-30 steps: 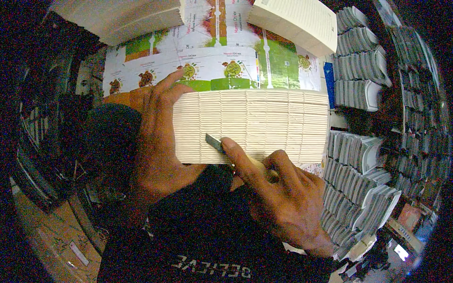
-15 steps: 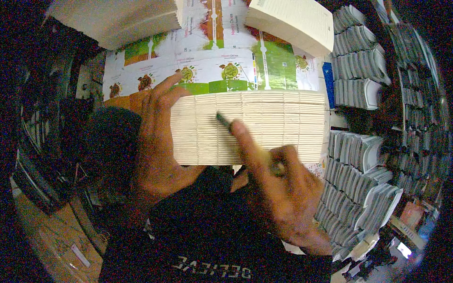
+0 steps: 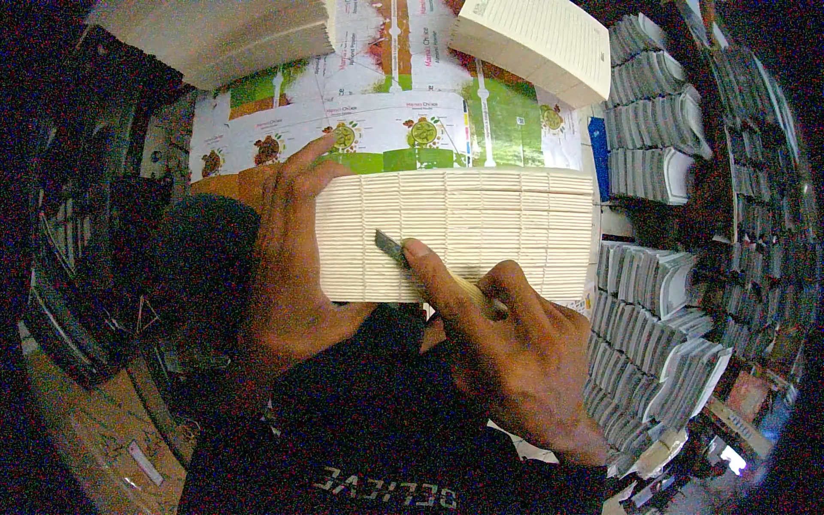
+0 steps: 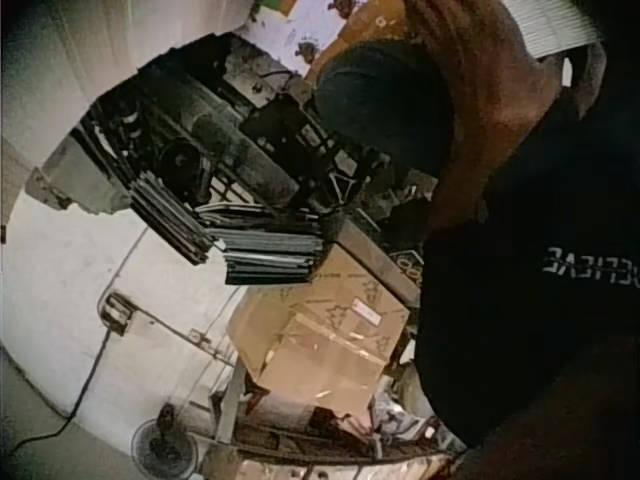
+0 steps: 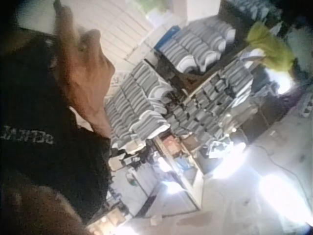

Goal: The person carries a stack of paper to a work table, sits down, and cuts along the glued edges of the paper stacks using a blade to separate the pads by hand.

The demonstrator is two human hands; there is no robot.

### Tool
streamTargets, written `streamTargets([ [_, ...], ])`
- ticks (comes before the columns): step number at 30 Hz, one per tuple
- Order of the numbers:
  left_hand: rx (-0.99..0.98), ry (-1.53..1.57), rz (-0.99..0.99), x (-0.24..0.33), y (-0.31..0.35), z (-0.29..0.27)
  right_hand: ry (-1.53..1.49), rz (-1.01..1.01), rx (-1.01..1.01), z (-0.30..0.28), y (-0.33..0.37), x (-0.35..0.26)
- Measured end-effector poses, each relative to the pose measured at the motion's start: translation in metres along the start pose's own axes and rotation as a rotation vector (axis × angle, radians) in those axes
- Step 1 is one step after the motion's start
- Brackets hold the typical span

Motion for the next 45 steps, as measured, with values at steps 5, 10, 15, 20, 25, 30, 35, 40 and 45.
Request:
streamTargets([
  [5, 0.006, -0.033, 0.004, 0.002, 0.0, -0.002, 0.013, 0.001, -0.02, 0.001, 0.001, -0.002],
  [10, 0.0, -0.055, 0.02, 0.005, -0.001, -0.002, 0.056, 0.014, -0.051, 0.004, 0.003, -0.002],
  [15, 0.009, -0.052, 0.008, 0.002, 0.001, -0.001, 0.031, 0.15, 0.173, -0.013, 0.0, 0.015],
  [20, -0.02, -0.015, -0.027, 0.002, 0.002, -0.003, -0.028, 0.079, 0.057, -0.013, -0.003, 0.007],
  [25, -0.004, 0.005, -0.026, 0.002, 0.001, -0.002, -0.052, 0.025, 0.039, -0.006, -0.007, 0.002],
  [30, 0.015, 0.004, -0.032, -0.002, 0.004, -0.001, -0.023, 0.012, 0.028, -0.002, -0.007, 0.002],
  [35, 0.011, 0.011, -0.018, 0.001, 0.002, -0.001, -0.001, 0.008, 0.035, -0.004, -0.007, 0.002],
  [40, 0.017, -0.023, -0.013, 0.0, 0.002, 0.001, 0.018, -0.006, 0.076, 0.0, -0.009, 0.0],
  [45, -0.007, -0.042, -0.024, 0.001, 0.004, -0.002, -0.007, 0.023, 0.148, -0.002, -0.018, 0.002],
])
Point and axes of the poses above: each hand's wrist, its own y-axis away from the middle knuckle, its own z-axis out of the palm, x = y × z, the point moved 8 cm from there along -y, towards the middle knuckle, and after that the axes turned 3 degrees about z, right-handed, at the moved point
